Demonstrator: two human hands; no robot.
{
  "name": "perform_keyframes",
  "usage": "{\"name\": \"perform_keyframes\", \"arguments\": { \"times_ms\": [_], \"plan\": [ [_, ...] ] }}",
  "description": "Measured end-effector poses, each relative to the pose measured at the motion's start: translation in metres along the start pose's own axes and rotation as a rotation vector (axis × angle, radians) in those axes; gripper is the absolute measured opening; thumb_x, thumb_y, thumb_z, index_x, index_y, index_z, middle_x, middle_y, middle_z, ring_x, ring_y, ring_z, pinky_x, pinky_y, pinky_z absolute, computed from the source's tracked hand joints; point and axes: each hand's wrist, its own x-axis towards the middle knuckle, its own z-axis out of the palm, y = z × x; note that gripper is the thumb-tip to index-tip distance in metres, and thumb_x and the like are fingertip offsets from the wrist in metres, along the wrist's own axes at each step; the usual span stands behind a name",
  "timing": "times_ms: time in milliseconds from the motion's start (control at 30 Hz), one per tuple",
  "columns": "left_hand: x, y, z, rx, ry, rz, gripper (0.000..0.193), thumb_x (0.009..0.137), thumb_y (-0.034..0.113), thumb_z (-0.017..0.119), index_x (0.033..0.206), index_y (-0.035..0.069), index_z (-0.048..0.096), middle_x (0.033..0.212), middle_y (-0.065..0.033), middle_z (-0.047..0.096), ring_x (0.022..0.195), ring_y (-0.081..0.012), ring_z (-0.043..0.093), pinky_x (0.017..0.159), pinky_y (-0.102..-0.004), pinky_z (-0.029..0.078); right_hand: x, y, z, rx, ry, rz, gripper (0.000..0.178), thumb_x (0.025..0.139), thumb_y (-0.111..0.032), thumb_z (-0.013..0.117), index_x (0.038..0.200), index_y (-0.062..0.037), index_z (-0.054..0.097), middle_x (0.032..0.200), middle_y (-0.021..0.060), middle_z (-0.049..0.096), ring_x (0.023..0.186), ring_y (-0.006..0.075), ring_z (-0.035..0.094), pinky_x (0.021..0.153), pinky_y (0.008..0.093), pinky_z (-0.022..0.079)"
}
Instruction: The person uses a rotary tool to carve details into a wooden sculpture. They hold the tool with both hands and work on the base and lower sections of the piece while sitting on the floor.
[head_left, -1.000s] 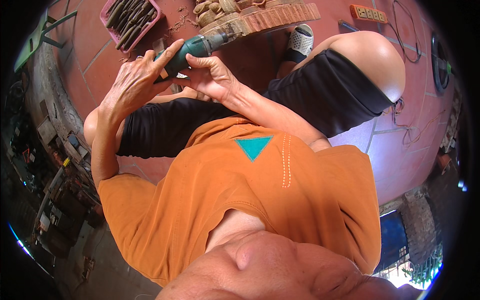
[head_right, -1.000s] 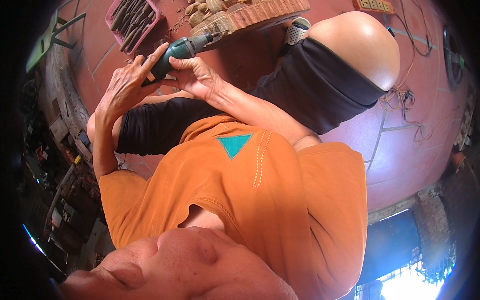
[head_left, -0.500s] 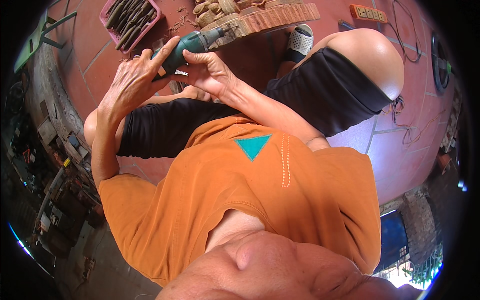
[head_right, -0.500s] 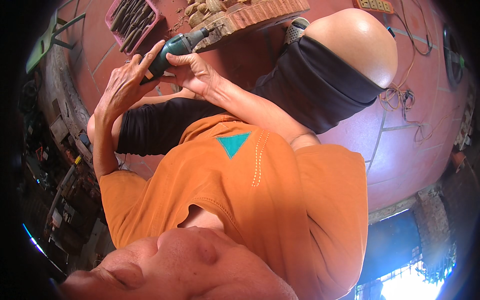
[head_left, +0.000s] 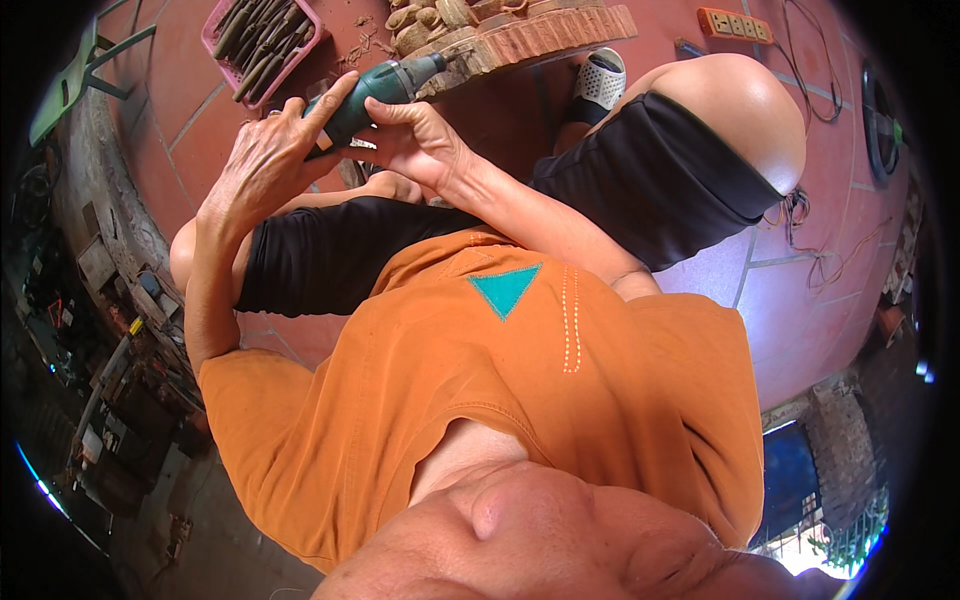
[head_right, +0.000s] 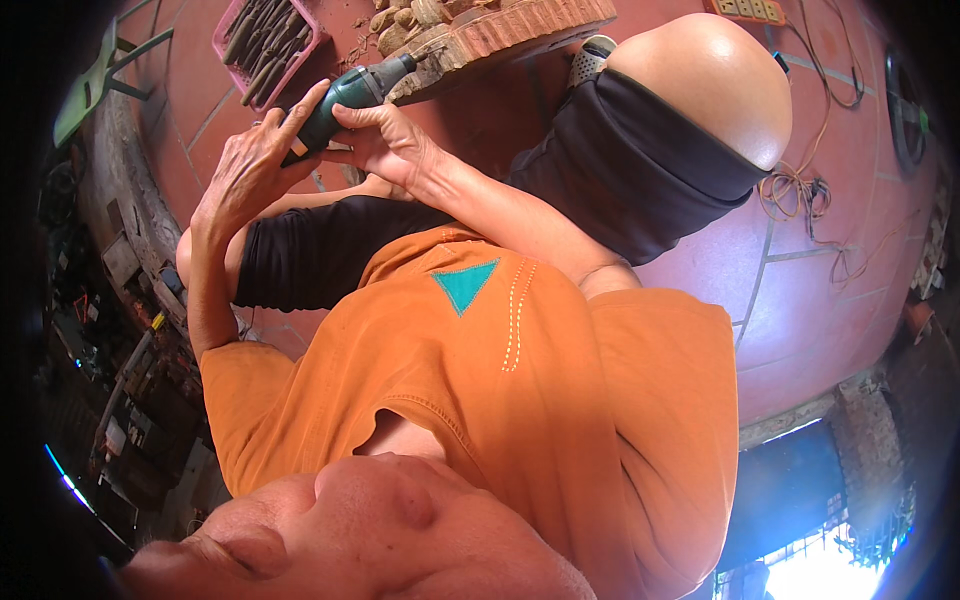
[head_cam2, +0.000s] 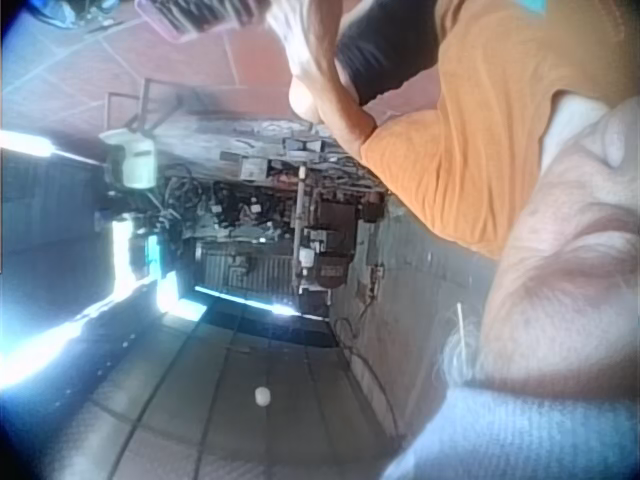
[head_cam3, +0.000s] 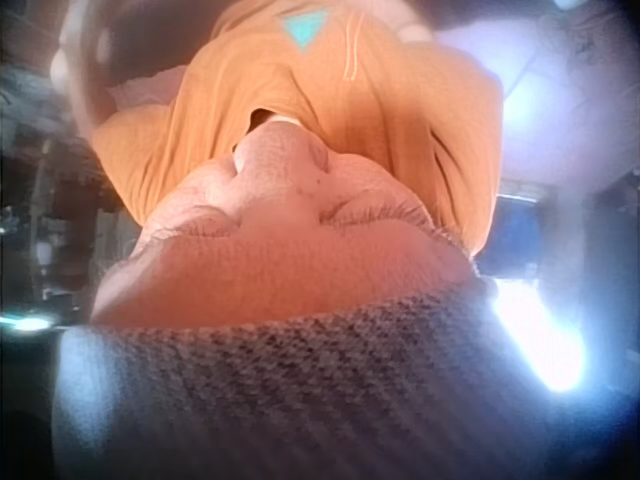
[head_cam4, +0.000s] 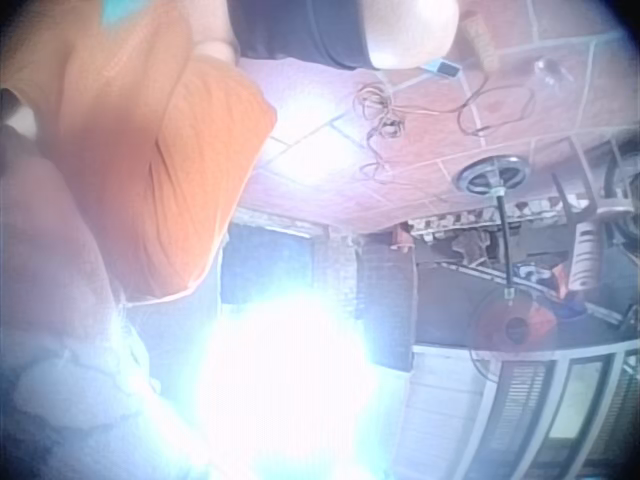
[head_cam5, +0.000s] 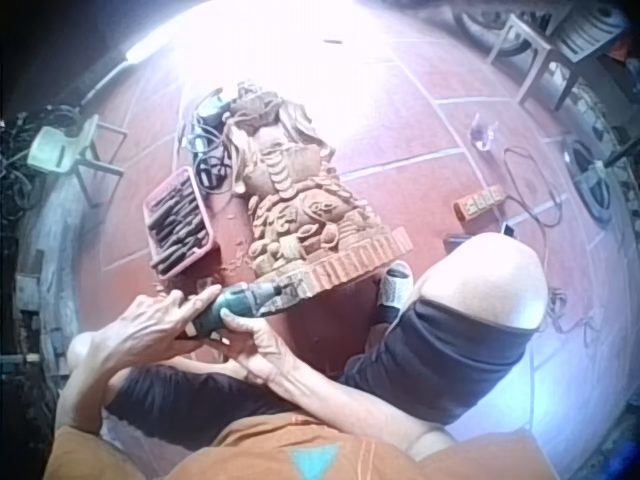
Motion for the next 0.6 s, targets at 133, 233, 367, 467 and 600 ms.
{"name": "perform_keyframes", "arguments": {
  "times_ms": [133, 233, 367, 467, 600],
  "plan": [
    [0.001, 0.0009, -0.0025, -0.011, -0.01, 0.007, 0.081, 0.084, 0.028, 0.07, 0.152, 0.028, 0.026, 0.084, -0.0142, 0.059, 0.071, -0.0294, 0.064, 0.062, -0.0407, 0.051, 0.0014, 0.0013, -0.0044, 0.01, -0.023, 0.003, 0.03, 0.085, -0.009, 0.071, 0.112, -0.0103, 0.058, 0.108, 0.0069, 0.063, 0.108, 0.0238, 0.06, 0.102, 0.0553, 0.042],
    [0.0015, -0.0004, -0.0024, -0.012, -0.017, 0.008, 0.081, 0.084, 0.028, 0.071, 0.152, 0.028, 0.026, 0.085, -0.014, 0.059, 0.071, -0.0292, 0.065, 0.061, -0.0405, 0.051, -0.0003, 0.001, -0.0016, 0.01, -0.013, 0.009, 0.03, 0.085, -0.01, 0.071, 0.112, -0.0101, 0.058, 0.109, 0.0069, 0.063, 0.108, 0.0227, 0.06, 0.102, 0.0539, 0.043],
    [0.0021, -0.0019, -0.0011, -0.021, -0.013, 0.013, 0.081, 0.084, 0.029, 0.071, 0.152, 0.028, 0.026, 0.085, -0.0143, 0.06, 0.072, -0.0296, 0.065, 0.06, -0.0403, 0.051, 0.0, 0.0011, -0.0032, 0.012, -0.007, 0.018, 0.03, 0.085, -0.01, 0.071, 0.113, -0.0097, 0.058, 0.108, 0.0068, 0.063, 0.108, 0.0231, 0.06, 0.101, 0.0532, 0.044],
    [0.0022, -0.0022, -0.0014, -0.014, -0.009, 0.023, 0.081, 0.084, 0.029, 0.071, 0.152, 0.028, 0.026, 0.086, -0.0145, 0.06, 0.071, -0.0299, 0.066, 0.059, -0.04, 0.051, 0.0007, 0.002, -0.0051, 0.022, 0.018, 0.013, 0.03, 0.086, -0.009, 0.07, 0.113, -0.0073, 0.058, 0.11, 0.0088, 0.063, 0.11, 0.0251, 0.059, 0.102, 0.0565, 0.042],
    [0.0029, -0.0018, -0.0014, 0.001, -0.043, -0.003, 0.086, 0.08, 0.024, 0.073, 0.152, 0.026, 0.026, 0.083, -0.0123, 0.056, 0.073, -0.0293, 0.063, 0.063, -0.0407, 0.05, 0.0024, 0.0029, -0.0082, 0.055, 0.018, 0.002, 0.03, 0.088, -0.008, 0.067, 0.116, -0.0029, 0.057, 0.114, 0.0131, 0.062, 0.115, 0.0281, 0.058, 0.105, 0.0626, 0.038]
  ]
}}
